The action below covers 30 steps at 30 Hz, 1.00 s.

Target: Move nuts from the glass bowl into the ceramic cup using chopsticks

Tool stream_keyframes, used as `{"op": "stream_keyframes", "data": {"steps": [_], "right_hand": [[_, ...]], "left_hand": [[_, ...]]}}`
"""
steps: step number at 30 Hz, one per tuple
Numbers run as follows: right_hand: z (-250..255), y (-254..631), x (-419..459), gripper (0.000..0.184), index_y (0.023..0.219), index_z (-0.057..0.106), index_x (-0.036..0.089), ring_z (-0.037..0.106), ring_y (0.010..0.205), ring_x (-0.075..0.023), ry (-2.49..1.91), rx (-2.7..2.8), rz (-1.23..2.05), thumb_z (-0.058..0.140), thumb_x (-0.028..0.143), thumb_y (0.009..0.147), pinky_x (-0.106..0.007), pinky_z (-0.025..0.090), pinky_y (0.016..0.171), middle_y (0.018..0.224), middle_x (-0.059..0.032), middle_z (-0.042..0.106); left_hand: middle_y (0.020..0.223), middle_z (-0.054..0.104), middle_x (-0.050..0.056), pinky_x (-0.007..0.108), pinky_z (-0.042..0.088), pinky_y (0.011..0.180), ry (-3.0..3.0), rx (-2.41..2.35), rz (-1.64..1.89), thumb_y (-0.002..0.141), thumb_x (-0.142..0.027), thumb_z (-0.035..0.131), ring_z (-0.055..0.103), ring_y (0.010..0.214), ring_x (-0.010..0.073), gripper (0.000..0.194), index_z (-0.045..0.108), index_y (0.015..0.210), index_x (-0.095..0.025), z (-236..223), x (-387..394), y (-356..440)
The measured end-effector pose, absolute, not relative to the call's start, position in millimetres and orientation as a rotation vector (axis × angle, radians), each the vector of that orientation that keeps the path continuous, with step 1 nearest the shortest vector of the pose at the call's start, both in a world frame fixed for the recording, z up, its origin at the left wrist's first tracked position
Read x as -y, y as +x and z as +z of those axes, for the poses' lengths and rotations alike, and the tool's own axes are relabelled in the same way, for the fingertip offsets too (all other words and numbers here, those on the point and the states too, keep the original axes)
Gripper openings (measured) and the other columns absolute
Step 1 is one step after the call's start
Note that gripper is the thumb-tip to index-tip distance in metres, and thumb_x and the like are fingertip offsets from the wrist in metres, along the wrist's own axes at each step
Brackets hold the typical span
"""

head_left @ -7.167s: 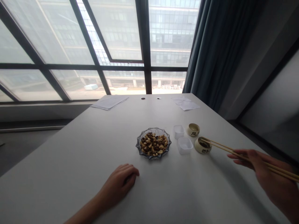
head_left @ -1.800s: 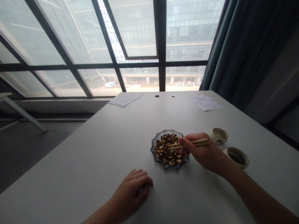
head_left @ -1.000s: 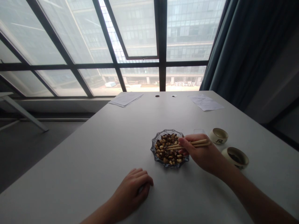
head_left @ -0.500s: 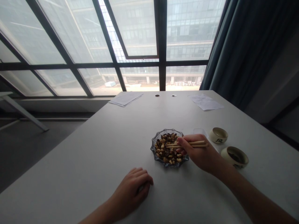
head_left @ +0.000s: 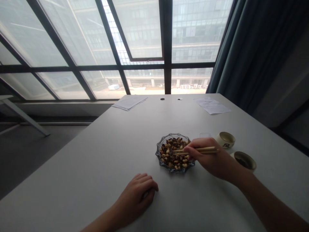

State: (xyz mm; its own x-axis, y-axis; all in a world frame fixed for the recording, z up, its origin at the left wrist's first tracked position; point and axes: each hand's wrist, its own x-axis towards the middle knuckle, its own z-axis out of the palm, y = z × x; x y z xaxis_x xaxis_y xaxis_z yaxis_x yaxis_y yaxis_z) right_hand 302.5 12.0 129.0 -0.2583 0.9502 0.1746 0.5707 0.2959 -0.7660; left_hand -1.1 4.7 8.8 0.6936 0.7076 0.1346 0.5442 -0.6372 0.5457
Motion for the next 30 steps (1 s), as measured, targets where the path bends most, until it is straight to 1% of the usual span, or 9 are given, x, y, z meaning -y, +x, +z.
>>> {"op": "stream_keyframes", "data": {"steps": [5, 9, 11, 15, 20, 24, 27, 30], "right_hand": [[125, 304, -16, 0.042, 0.077, 0.077, 0.014, 0.065, 0.066, -0.0186, -1.279, 1.973, 0.796, 0.058, 0.045, 0.100, -0.028, 0.049, 0.063, 0.073, -0.0065, 0.072], [123, 307, -18, 0.043, 0.074, 0.076, 0.016, 0.065, 0.067, -0.0198, -1.265, 1.954, 0.818, 0.064, 0.051, 0.095, -0.028, 0.050, 0.063, 0.071, -0.0064, 0.072], [122, 308, -19, 0.044, 0.074, 0.076, 0.016, 0.066, 0.065, -0.0197, -1.268, 1.953, 0.843, 0.063, 0.051, 0.096, -0.028, 0.050, 0.061, 0.071, -0.0061, 0.073], [118, 308, -20, 0.043, 0.077, 0.077, 0.016, 0.071, 0.067, -0.0218, -1.298, 1.882, 0.908, 0.061, 0.050, 0.098, -0.027, 0.052, 0.058, 0.073, -0.0065, 0.075], [118, 307, -20, 0.041, 0.078, 0.078, 0.017, 0.076, 0.071, -0.0254, -1.329, 1.777, 0.917, 0.063, 0.049, 0.096, -0.029, 0.057, 0.059, 0.074, -0.0071, 0.078], [127, 315, -11, 0.040, 0.083, 0.081, 0.017, 0.077, 0.074, -0.0273, -1.381, 1.688, 0.875, 0.066, 0.053, 0.094, -0.034, 0.063, 0.066, 0.080, -0.0090, 0.080], [138, 333, 7, 0.044, 0.091, 0.082, 0.016, 0.079, 0.076, -0.0293, -1.436, 1.491, 0.844, 0.071, 0.059, 0.089, -0.037, 0.066, 0.069, 0.085, -0.0122, 0.080], [150, 368, 39, 0.048, 0.088, 0.083, 0.016, 0.080, 0.076, -0.0305, -1.506, 1.280, 0.700, 0.074, 0.064, 0.085, -0.039, 0.067, 0.074, 0.086, -0.0164, 0.080]], "left_hand": [[0.088, 0.070, 0.004, 0.033, 0.042, 0.081, 2.433, -0.956, 0.467, 0.094, -0.011, 0.047, 0.061, 0.085, 0.0202, 0.023, 0.066, 0.095, -0.022, 8, -4, -2], [0.088, 0.070, 0.004, 0.032, 0.043, 0.081, 2.434, -0.953, 0.473, 0.093, -0.010, 0.048, 0.061, 0.084, 0.0198, 0.022, 0.066, 0.094, -0.022, 8, -4, -1], [0.087, 0.070, 0.003, 0.032, 0.043, 0.081, 2.437, -0.950, 0.478, 0.093, -0.010, 0.048, 0.061, 0.084, 0.0197, 0.022, 0.066, 0.094, -0.023, 8, -4, -1], [0.087, 0.070, 0.004, 0.031, 0.043, 0.080, 2.443, -0.953, 0.488, 0.094, -0.011, 0.048, 0.061, 0.084, 0.0196, 0.022, 0.066, 0.093, -0.023, 9, -4, 0], [0.087, 0.070, 0.004, 0.032, 0.044, 0.080, 2.451, -0.947, 0.491, 0.095, -0.012, 0.048, 0.061, 0.084, 0.0198, 0.021, 0.067, 0.093, -0.022, 8, -4, -2], [0.087, 0.070, 0.004, 0.032, 0.044, 0.081, 2.458, -0.957, 0.495, 0.094, -0.011, 0.048, 0.062, 0.084, 0.0196, 0.022, 0.066, 0.093, -0.022, 8, -2, -2], [0.087, 0.071, 0.003, 0.031, 0.045, 0.081, 2.466, -0.950, 0.511, 0.094, -0.011, 0.048, 0.063, 0.084, 0.0194, 0.022, 0.067, 0.093, -0.022, 10, 0, -2], [0.086, 0.071, 0.004, 0.030, 0.046, 0.079, 2.475, -0.949, 0.523, 0.095, -0.013, 0.047, 0.063, 0.083, 0.0198, 0.023, 0.067, 0.092, -0.022, 13, 2, -1]]}}
